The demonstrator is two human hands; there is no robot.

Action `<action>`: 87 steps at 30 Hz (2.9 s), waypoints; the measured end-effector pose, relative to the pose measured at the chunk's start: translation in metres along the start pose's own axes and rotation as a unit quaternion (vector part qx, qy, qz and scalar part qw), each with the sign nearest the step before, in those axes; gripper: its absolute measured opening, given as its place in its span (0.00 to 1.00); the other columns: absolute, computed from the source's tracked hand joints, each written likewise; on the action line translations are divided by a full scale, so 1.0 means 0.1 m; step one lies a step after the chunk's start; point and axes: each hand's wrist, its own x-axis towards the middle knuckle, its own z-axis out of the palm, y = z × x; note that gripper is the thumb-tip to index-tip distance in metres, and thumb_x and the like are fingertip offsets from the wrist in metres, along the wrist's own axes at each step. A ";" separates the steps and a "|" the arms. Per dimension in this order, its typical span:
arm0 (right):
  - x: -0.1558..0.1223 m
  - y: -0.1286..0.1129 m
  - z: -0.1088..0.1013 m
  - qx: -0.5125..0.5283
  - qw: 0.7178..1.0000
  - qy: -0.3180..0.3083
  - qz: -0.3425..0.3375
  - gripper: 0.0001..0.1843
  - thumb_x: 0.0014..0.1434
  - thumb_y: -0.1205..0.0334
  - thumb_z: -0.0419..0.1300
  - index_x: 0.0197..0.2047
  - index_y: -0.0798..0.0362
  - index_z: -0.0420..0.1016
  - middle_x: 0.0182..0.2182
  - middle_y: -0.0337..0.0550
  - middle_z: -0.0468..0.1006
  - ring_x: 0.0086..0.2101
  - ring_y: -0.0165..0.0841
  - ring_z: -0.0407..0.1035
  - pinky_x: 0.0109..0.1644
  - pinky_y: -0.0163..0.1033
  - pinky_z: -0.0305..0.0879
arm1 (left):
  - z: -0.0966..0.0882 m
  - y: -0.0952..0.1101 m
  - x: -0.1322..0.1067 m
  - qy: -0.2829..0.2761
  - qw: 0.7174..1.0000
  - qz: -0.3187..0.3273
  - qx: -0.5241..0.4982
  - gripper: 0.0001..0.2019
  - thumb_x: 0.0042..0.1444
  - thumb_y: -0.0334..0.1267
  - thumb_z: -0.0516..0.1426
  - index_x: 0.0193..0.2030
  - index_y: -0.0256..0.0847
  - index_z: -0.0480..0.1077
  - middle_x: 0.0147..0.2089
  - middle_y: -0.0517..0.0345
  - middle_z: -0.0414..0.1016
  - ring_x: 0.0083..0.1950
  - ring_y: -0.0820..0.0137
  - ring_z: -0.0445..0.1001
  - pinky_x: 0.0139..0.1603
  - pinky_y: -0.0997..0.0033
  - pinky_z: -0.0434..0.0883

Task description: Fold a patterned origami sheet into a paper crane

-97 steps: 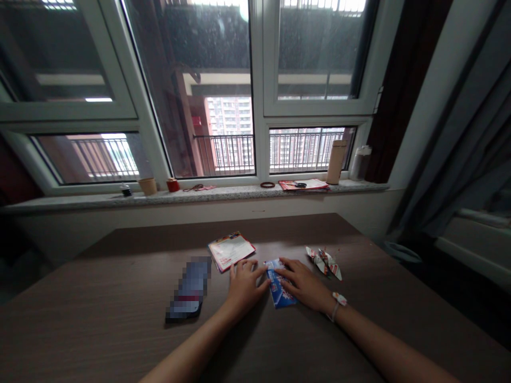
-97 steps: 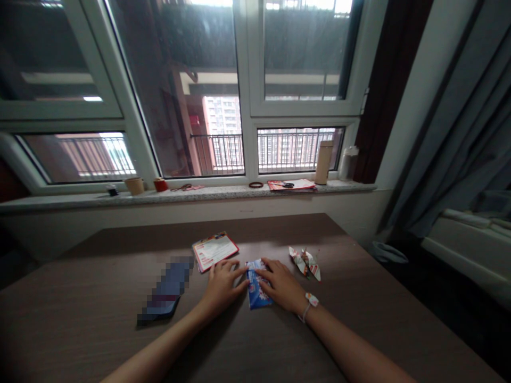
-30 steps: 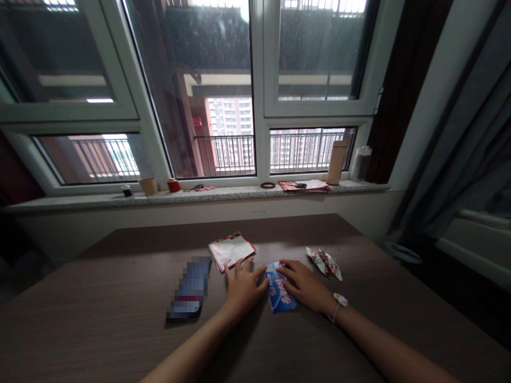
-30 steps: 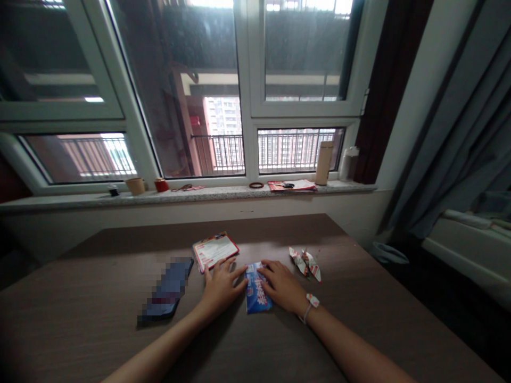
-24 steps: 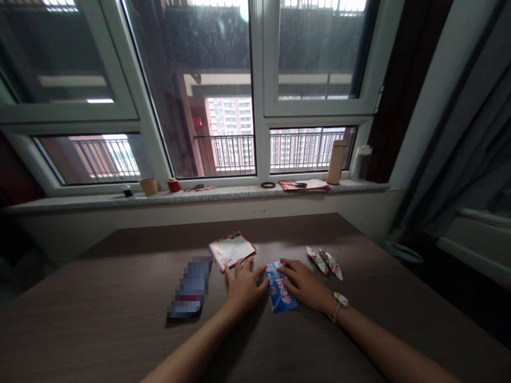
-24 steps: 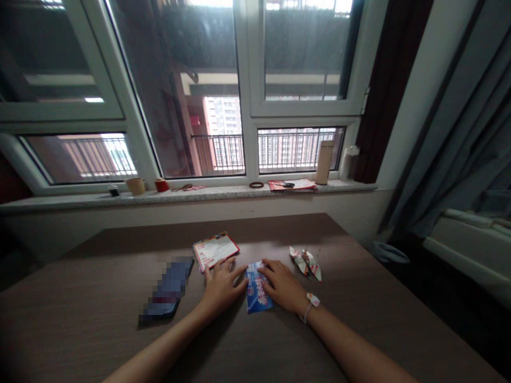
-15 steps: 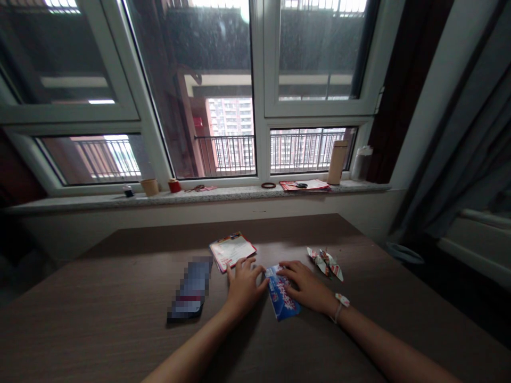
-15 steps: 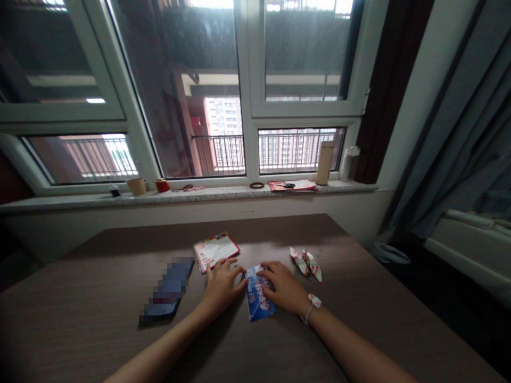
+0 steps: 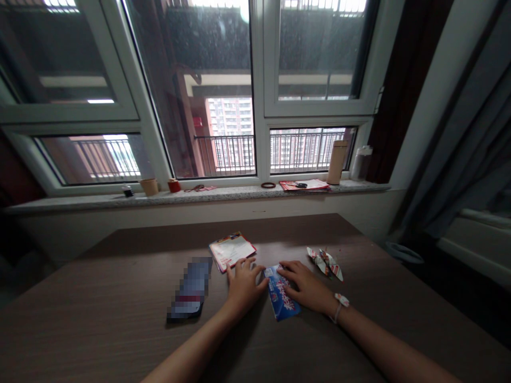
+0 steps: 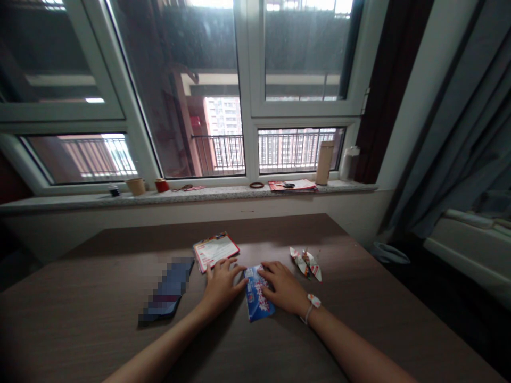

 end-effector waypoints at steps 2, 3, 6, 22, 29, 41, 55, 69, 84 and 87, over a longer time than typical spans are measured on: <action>0.00 0.01 0.01 -0.003 1.000 0.002 -0.003 0.27 0.57 0.62 0.57 0.61 0.49 0.68 0.61 0.49 0.65 0.59 0.41 0.57 0.65 0.48 0.52 | 0.01 0.00 0.00 0.001 1.000 0.006 -0.001 0.13 0.56 0.48 0.60 0.48 0.56 0.75 0.61 0.56 0.69 0.64 0.52 0.59 0.64 0.33 0.45; 0.00 0.01 0.01 -0.003 1.000 0.003 -0.004 0.27 0.57 0.61 0.57 0.61 0.49 0.68 0.60 0.49 0.65 0.59 0.41 0.57 0.65 0.48 0.52 | 0.02 -0.01 0.01 0.001 1.000 0.008 -0.001 0.12 0.56 0.48 0.59 0.47 0.55 0.75 0.61 0.56 0.69 0.64 0.52 0.59 0.64 0.33 0.45; 0.00 0.02 0.02 -0.002 1.000 0.007 -0.004 0.27 0.57 0.62 0.57 0.61 0.49 0.68 0.60 0.49 0.66 0.59 0.41 0.58 0.65 0.48 0.52 | 0.04 -0.01 0.02 0.002 1.000 0.013 -0.004 0.11 0.57 0.46 0.59 0.47 0.54 0.75 0.62 0.56 0.68 0.64 0.53 0.58 0.63 0.31 0.44; -0.01 -0.01 -0.01 -0.002 1.000 -0.004 -0.005 0.27 0.57 0.59 0.58 0.61 0.46 0.67 0.60 0.47 0.65 0.58 0.41 0.57 0.65 0.48 0.52 | 0.02 0.01 0.06 -0.032 0.998 -0.032 -0.047 0.07 0.57 0.43 0.59 0.43 0.50 0.73 0.67 0.56 0.62 0.67 0.54 0.55 0.63 0.30 0.43; 0.00 -0.02 -0.02 -0.002 1.000 -0.010 -0.003 0.27 0.58 0.59 0.58 0.62 0.45 0.67 0.60 0.47 0.65 0.58 0.41 0.57 0.65 0.49 0.52 | 0.02 0.01 0.05 -0.033 0.999 -0.032 -0.028 0.09 0.56 0.43 0.59 0.44 0.51 0.73 0.67 0.57 0.62 0.67 0.53 0.55 0.63 0.32 0.45; 0.00 -0.03 -0.02 0.000 1.000 -0.006 -0.004 0.27 0.58 0.59 0.58 0.61 0.46 0.67 0.59 0.48 0.66 0.58 0.41 0.58 0.64 0.48 0.52 | -0.02 0.02 0.01 0.019 1.000 -0.016 -0.010 0.09 0.55 0.46 0.61 0.42 0.52 0.76 0.64 0.57 0.65 0.65 0.53 0.58 0.64 0.35 0.46; -0.01 -0.03 -0.03 0.004 1.000 -0.009 0.000 0.28 0.57 0.59 0.58 0.62 0.45 0.67 0.60 0.47 0.65 0.59 0.42 0.57 0.64 0.49 0.52 | -0.08 0.01 0.00 0.009 0.999 -0.044 -0.023 0.09 0.52 0.48 0.63 0.39 0.55 0.79 0.63 0.56 0.67 0.64 0.54 0.59 0.65 0.40 0.46; 0.00 0.02 0.01 0.004 1.000 -0.005 -0.004 0.28 0.57 0.58 0.58 0.62 0.45 0.66 0.60 0.46 0.65 0.59 0.41 0.57 0.65 0.49 0.52 | -0.08 0.01 -0.02 0.025 0.999 -0.044 -0.004 0.19 0.53 0.48 0.62 0.52 0.54 0.74 0.62 0.53 0.66 0.63 0.54 0.60 0.64 0.47 0.52; -0.01 0.02 0.02 0.004 1.000 -0.001 -0.007 0.28 0.57 0.60 0.58 0.61 0.46 0.67 0.59 0.47 0.66 0.59 0.40 0.57 0.65 0.47 0.52 | -0.10 0.01 -0.04 0.025 0.999 -0.005 0.025 0.10 0.55 0.51 0.60 0.39 0.54 0.80 0.61 0.54 0.69 0.63 0.52 0.61 0.65 0.39 0.45; -0.01 0.02 0.01 0.004 1.000 0.001 -0.006 0.28 0.57 0.59 0.58 0.61 0.46 0.67 0.59 0.47 0.66 0.58 0.40 0.57 0.65 0.47 0.52 | -0.09 0.02 -0.06 0.024 0.999 -0.007 0.030 0.10 0.55 0.51 0.60 0.39 0.53 0.79 0.61 0.52 0.69 0.62 0.53 0.61 0.64 0.38 0.46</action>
